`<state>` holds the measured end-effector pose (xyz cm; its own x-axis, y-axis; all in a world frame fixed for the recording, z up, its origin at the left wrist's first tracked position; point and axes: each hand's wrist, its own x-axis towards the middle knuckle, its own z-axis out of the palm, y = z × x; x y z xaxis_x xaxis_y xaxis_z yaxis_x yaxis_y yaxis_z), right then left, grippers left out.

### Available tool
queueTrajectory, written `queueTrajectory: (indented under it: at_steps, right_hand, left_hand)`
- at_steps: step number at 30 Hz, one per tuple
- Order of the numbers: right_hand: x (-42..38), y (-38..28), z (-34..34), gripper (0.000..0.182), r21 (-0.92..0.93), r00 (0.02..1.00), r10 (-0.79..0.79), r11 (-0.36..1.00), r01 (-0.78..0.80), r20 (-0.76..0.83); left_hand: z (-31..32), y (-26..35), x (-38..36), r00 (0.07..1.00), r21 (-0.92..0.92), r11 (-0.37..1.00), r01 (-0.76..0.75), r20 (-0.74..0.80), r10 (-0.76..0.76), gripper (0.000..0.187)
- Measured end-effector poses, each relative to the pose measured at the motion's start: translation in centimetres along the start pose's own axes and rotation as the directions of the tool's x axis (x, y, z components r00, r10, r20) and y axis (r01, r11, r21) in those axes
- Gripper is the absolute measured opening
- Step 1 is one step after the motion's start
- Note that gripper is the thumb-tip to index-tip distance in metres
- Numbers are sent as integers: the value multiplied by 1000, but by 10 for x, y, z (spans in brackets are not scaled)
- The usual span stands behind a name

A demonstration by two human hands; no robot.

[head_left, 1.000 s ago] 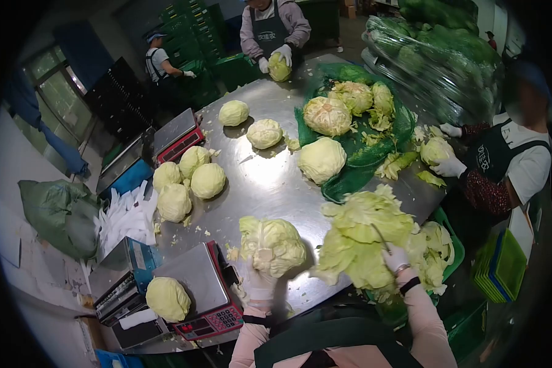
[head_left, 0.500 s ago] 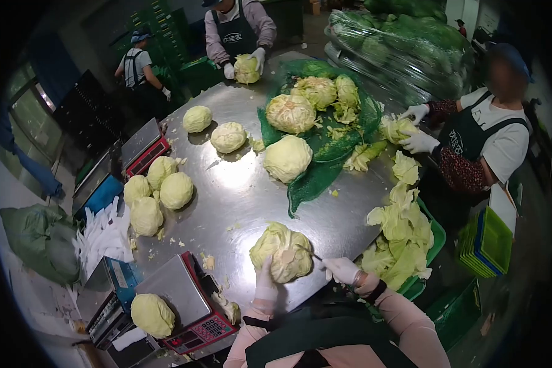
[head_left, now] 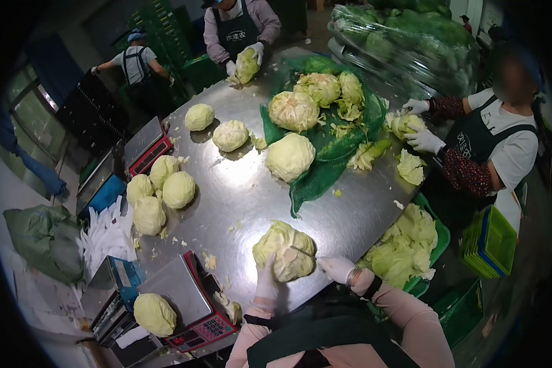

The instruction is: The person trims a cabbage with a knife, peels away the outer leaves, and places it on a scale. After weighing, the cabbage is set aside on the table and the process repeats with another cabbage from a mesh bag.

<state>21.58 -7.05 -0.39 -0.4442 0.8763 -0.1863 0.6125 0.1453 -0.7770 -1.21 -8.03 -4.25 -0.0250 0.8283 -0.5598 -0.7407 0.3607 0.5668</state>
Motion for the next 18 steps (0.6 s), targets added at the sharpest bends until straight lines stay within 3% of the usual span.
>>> queueTrajectory:
  at_steps: [1,3,4,6,10,11,13,15,17,18]
  right_hand:
    - [3,-4,-2,43,3,1000,2,1000,-2,-1]
    - [12,-11,-10,37,41,933,255,961,-274,256]
    - [9,-10,-7,37,43,932,255,961,-275,258]
    - [8,-8,-1,32,-302,997,-71,950,76,28]
    - [11,-14,0,32,-505,991,-73,863,8,-109]
    - [12,-11,-1,32,-515,989,-51,857,-27,-137]
    - [17,-3,-1,29,-529,972,-192,844,91,-139]
    - [20,-8,-2,30,-523,979,-188,844,119,-81]
    - [23,-11,-6,37,-367,997,-17,929,44,78]
    - [26,-9,-10,43,-278,986,-96,952,131,139]
  left_hand:
    - [3,1,-2,1000,3,1000,2,-1,-2,53]
    - [10,3,-8,999,29,999,-13,-32,14,52]
    - [11,3,-11,999,30,999,-12,-34,13,52]
    - [19,8,-13,1000,9,1000,-24,-8,24,50]
    - [34,15,-20,995,-5,996,84,-46,-85,52]
    - [33,16,-16,994,3,994,108,-15,-108,52]
    - [31,18,-17,968,-86,970,228,122,-217,53]
    - [17,11,-11,976,-155,965,212,78,-202,52]
    - [-11,-1,13,995,-95,991,95,-7,-96,50]
    - [-4,2,8,991,-117,987,110,-60,-117,48]
